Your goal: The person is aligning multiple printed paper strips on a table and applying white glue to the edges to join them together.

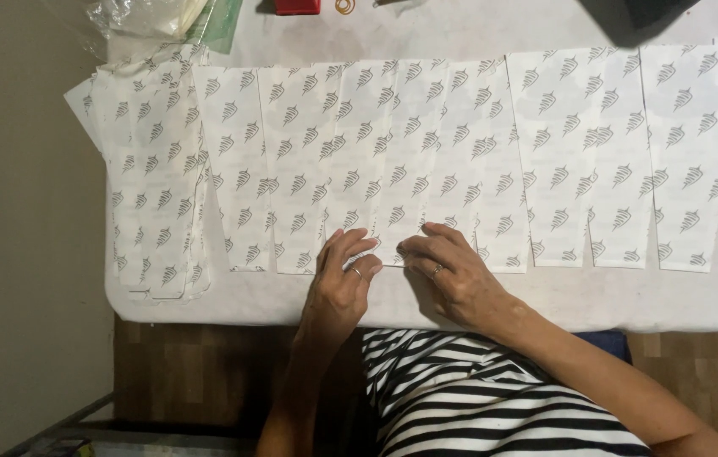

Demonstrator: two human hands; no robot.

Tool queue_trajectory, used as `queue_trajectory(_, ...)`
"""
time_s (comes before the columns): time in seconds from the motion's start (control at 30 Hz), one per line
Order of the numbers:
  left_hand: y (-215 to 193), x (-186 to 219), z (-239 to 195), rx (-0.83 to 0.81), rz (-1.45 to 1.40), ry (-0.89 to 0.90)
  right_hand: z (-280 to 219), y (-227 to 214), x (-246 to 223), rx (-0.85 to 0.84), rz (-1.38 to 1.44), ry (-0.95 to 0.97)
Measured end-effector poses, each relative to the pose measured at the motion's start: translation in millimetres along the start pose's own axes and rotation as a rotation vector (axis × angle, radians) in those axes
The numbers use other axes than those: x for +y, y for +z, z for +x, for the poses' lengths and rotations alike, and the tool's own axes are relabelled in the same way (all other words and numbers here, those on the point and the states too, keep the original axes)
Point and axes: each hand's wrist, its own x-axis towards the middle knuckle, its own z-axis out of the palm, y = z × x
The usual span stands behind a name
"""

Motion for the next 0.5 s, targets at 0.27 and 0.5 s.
queue_trajectory(0.27, 2, 8, 7, 0.074, -0.100, -0.189, -5, 6, 2, 0.026, 0.089, 0.161)
queue_trajectory(0.5, -6, 19, 17, 0.098, -0.106, -0.252, 2, 4, -3, 0.031, 0.171, 0.308)
